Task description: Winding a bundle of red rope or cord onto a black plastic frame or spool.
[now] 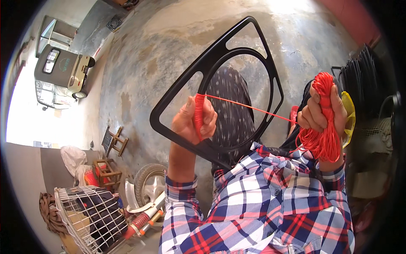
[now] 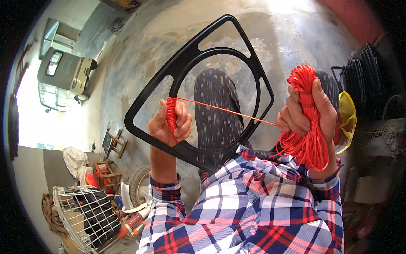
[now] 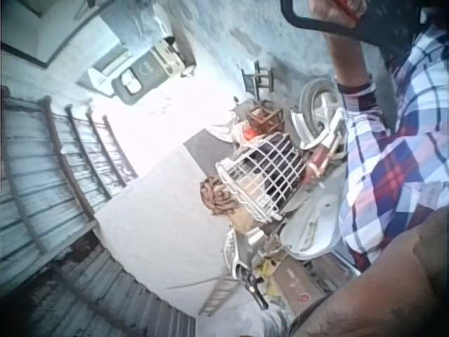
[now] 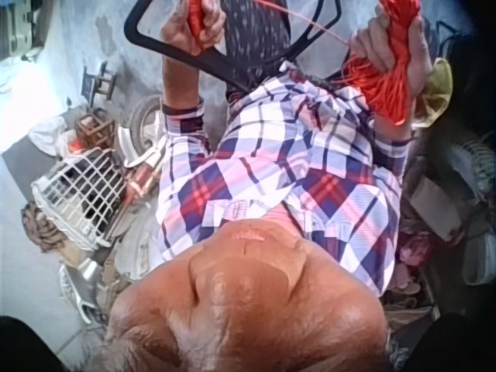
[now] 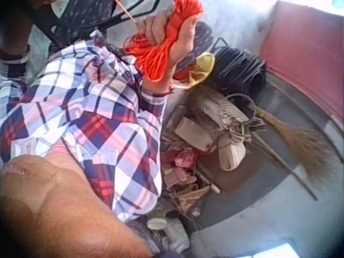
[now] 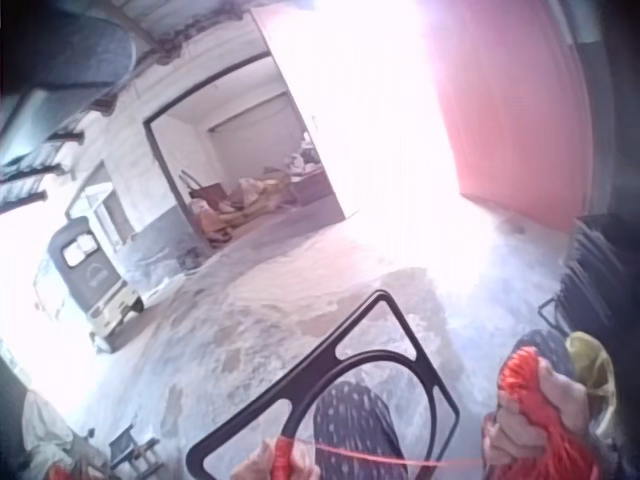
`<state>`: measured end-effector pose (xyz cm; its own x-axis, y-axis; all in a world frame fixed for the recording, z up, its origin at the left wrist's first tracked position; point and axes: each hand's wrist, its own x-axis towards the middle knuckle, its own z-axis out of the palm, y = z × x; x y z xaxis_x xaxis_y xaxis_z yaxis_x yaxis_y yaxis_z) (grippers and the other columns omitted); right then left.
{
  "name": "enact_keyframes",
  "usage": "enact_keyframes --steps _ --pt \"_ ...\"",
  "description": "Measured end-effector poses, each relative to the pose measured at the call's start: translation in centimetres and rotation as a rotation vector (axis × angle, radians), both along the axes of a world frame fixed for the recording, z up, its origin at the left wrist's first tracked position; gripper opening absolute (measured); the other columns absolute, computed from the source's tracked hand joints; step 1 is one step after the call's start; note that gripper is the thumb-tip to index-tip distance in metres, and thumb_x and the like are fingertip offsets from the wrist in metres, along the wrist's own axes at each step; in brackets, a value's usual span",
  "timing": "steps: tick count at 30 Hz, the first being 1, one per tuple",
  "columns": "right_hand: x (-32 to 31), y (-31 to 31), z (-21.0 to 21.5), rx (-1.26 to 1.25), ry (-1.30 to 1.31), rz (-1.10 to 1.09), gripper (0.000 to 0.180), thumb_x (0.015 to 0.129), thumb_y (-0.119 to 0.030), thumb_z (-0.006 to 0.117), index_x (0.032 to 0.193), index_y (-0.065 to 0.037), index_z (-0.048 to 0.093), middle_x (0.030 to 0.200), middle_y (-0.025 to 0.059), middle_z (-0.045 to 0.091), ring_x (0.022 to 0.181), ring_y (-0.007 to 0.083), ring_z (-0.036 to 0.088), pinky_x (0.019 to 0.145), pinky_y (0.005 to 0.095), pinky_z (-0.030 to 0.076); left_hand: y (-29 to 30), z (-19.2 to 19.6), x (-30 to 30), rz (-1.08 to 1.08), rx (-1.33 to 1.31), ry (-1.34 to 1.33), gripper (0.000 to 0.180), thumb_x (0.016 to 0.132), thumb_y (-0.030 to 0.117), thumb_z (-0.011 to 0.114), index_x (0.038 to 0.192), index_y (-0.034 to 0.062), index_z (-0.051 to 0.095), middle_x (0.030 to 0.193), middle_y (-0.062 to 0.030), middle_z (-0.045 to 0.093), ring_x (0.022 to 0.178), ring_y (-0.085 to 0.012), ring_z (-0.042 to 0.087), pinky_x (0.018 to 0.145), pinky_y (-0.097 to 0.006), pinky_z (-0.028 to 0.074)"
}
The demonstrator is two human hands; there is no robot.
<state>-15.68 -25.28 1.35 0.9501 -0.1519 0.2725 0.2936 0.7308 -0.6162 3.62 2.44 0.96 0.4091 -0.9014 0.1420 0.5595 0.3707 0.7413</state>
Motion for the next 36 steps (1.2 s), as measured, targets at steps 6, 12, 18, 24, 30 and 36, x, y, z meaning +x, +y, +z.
enact_keyframes --steps 6,12,18,24,30,36 --pt "-0.3 -0.4 -0.6 0.013 0.001 0.004 0.050 0.105 -0.049 0.024 0.102 -0.007 0.050 0.046 -0.0028 0.038 0.034 0.0088 0.030 0.048 0.0279 0.031 -0.1 0.5 -0.7 -0.008 0.042 0.070 0.047 0.105 0.042 0.034 0.099 0.0000 0.055 0.074 -0.0073 0.047 0.049 -0.0106 0.040 0.040 -0.025 0.035" --pt "0.0 0.4 -1.0 0.022 0.022 0.056 0.051 0.106 -0.048 0.022 0.103 -0.006 0.050 0.047 -0.0025 0.038 0.035 0.0090 0.030 0.048 0.0278 0.031 -0.2 2.1 -1.4 0.136 0.135 0.174 0.046 0.102 0.044 0.041 0.108 0.0015 0.055 0.066 -0.0066 0.047 0.044 -0.0112 0.039 0.037 -0.025 0.030" --pt "0.0 0.5 -0.9 0.024 0.038 0.080 0.051 0.105 -0.048 0.022 0.102 -0.006 0.051 0.046 -0.0025 0.037 0.035 0.0094 0.029 0.047 0.0281 0.030 -0.1 1.9 -1.0 0.122 0.145 0.108 0.042 0.104 0.038 0.039 0.118 0.0015 0.054 0.056 -0.0058 0.040 0.038 -0.0110 0.033 0.034 -0.025 0.027" --pt "1.2 -0.5 -2.7 0.130 0.176 -0.034 0.046 0.105 -0.045 0.029 0.109 -0.006 0.053 0.044 -0.0033 0.033 0.034 0.0099 0.026 0.046 0.0277 0.025 -0.6 2.3 -2.3 0.312 0.158 0.078 0.045 0.104 0.034 0.039 0.130 -0.0005 0.049 0.075 -0.0091 0.053 0.044 -0.0120 0.042 0.036 -0.026 0.033" --pt "3.4 2.3 -1.4 0.202 0.390 -0.081 0.033 0.100 -0.030 0.047 0.119 -0.003 0.050 0.098 0.0108 0.062 0.083 0.0203 0.063 0.080 0.0349 0.052 -1.5 1.6 -3.5 0.373 0.090 0.027 0.048 0.104 0.033 0.038 0.136 -0.0010 0.047 0.089 -0.0130 0.059 0.049 -0.0117 0.047 0.039 -0.025 0.037" --pt "3.5 6.2 4.6 -0.416 0.092 0.240 0.052 0.083 -0.004 0.067 0.132 0.001 0.049 0.106 0.0133 0.067 0.094 0.0158 0.064 0.083 0.0297 0.050 -2.9 1.9 -5.7 0.451 0.138 -0.027 0.066 0.096 0.056 0.044 0.133 0.0019 0.051 0.117 -0.0196 0.062 0.098 -0.0302 0.064 0.083 -0.043 0.053"
